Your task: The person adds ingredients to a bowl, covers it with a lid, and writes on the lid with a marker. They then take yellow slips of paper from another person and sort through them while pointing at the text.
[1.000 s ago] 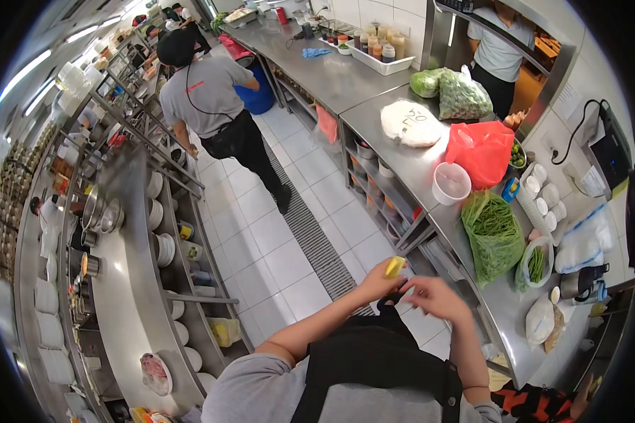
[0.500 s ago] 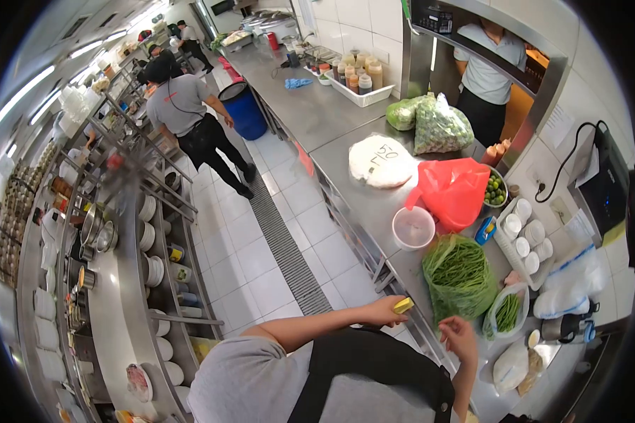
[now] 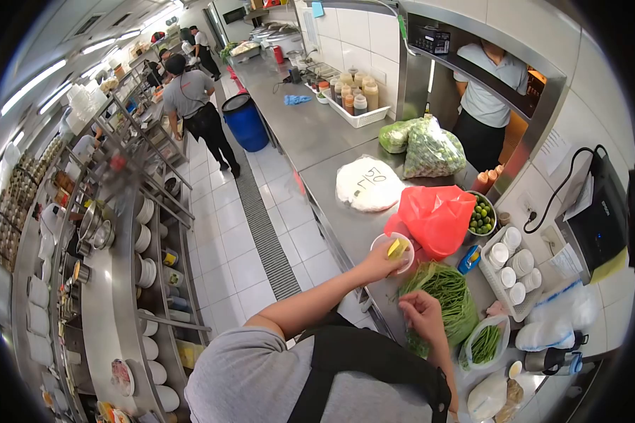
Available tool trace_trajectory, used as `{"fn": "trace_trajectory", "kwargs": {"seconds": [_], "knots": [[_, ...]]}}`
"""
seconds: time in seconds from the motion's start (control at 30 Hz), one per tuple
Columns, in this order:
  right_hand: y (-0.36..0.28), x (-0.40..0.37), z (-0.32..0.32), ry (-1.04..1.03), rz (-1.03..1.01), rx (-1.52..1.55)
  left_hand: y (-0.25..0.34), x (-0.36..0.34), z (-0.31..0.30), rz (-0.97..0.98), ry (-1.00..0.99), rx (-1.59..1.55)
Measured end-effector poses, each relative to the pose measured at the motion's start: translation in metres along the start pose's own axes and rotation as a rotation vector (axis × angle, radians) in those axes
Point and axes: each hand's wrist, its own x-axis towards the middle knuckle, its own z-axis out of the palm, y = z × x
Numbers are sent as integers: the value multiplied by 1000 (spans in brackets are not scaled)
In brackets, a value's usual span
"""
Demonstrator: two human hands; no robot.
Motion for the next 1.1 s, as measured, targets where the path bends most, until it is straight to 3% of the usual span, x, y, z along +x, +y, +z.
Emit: {"fn": "trace_trajectory", "kwargs": {"seconds": [0.07,0.17,0.2,0.33,0.43,0.57,0.63,0.77,0.87,0.97,1.1], "knots": [[6,11,7,206,-142,119,-1,-7,2,-71,-110,109],[-25,22,17,511,-435,-370,-3,-24,7,-138,-363,110],[-24,26,13,418,-436,-382,-5,-28,11,-157,-483,82],[0,34,-6,204,-356,-322,-11,-16,21,-111,-587,53],[-16,35,-16,182,-383,-285,0,-5,25,-88,-623,35],[-12,33,-49,238,-470,-288,-11,16,23,-90,-811,57],[-15,25,-68,321,-491,-311,4,13,27,-280,-674,-23],[-7,8,-83,437,-437,-134,-9,28,20,22,-351,314],[2,3,-76,477,-411,92,13,31,44,103,-158,94],[9,-2,-74,504,-382,295,27,36,62,176,-107,-127],[12,-17,-79,579,-388,270,34,46,70,204,-178,-27]]}}
